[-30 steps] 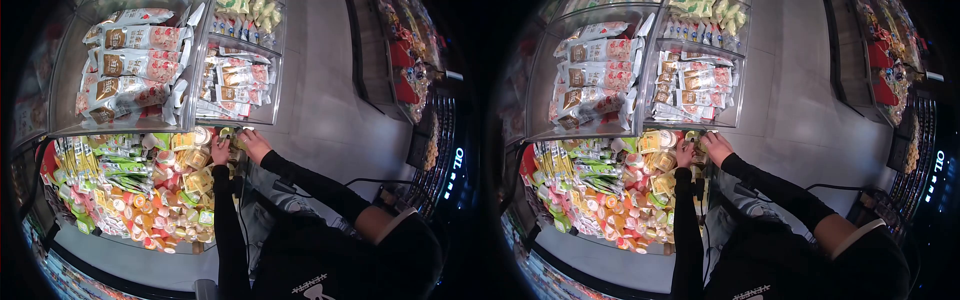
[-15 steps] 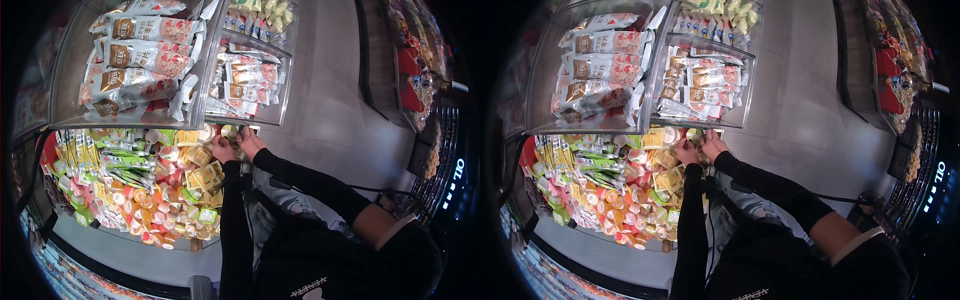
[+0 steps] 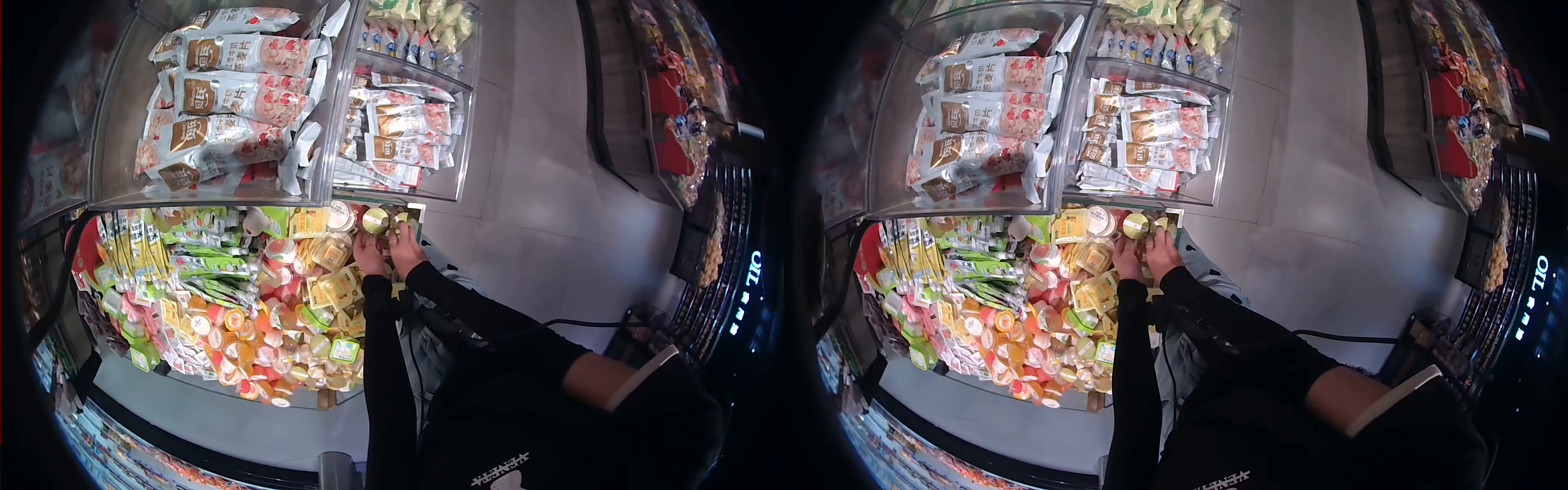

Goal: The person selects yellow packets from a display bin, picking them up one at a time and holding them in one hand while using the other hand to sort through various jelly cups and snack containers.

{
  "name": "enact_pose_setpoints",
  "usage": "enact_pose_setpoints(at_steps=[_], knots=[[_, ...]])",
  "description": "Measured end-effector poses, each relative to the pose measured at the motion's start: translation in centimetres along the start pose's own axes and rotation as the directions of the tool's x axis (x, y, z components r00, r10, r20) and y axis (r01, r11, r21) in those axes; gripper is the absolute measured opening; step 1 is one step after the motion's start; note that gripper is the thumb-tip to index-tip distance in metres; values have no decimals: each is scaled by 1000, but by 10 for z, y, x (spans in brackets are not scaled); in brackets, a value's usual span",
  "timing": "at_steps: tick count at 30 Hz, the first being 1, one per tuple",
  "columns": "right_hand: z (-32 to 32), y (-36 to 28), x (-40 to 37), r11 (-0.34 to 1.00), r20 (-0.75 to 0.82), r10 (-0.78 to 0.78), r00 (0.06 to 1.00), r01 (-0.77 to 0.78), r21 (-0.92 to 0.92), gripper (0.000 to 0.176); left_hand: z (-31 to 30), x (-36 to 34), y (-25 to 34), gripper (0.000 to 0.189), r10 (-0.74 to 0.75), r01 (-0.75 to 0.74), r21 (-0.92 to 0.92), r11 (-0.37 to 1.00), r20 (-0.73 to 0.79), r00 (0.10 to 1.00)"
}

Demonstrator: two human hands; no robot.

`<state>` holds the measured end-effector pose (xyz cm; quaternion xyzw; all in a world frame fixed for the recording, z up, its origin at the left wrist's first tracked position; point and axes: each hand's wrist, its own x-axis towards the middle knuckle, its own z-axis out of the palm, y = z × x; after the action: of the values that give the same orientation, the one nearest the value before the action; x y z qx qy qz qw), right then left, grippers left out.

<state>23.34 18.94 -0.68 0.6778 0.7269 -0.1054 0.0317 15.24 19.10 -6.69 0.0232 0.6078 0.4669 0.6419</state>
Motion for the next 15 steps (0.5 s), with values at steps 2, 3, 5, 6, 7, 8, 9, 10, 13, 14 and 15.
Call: enact_pose_setpoints(at_steps=[2,3,5,6,7,8,9,10,13,14,15], knots=[[-12,6,2,960,378,-113,919,4,279,27,0,-7,12,40,-154,132,-200,971,-101,983],[-13,6,7,961,376,-108,920,-1,278,27,-7,-1,6,40,-155,134,-197,971,-96,983],[-13,7,19,985,752,-98,651,-45,167,19,-23,17,-13,48,-99,122,-208,970,117,988],[3,11,15,966,651,-109,752,-75,249,18,-4,1,14,43,-209,208,-307,929,28,977],[7,12,16,966,651,-107,752,-77,248,18,-2,7,13,43,-211,210,-305,929,31,977],[12,12,15,971,550,-98,829,-41,234,20,-2,14,13,41,-201,215,-250,944,81,976],[13,11,15,977,442,-91,892,-7,214,22,0,18,13,39,-195,218,-194,956,131,972],[13,11,15,977,446,-88,891,-10,212,22,2,22,13,39,-200,223,-194,955,131,971],[8,10,17,970,320,-23,947,-57,238,28,8,27,13,21,-195,217,-203,955,123,973],[4,10,19,966,361,6,932,-98,238,36,11,27,14,22,-179,199,-230,953,106,978],[2,9,20,962,403,33,915,-139,236,45,14,25,16,24,-164,182,-256,949,87,983]])
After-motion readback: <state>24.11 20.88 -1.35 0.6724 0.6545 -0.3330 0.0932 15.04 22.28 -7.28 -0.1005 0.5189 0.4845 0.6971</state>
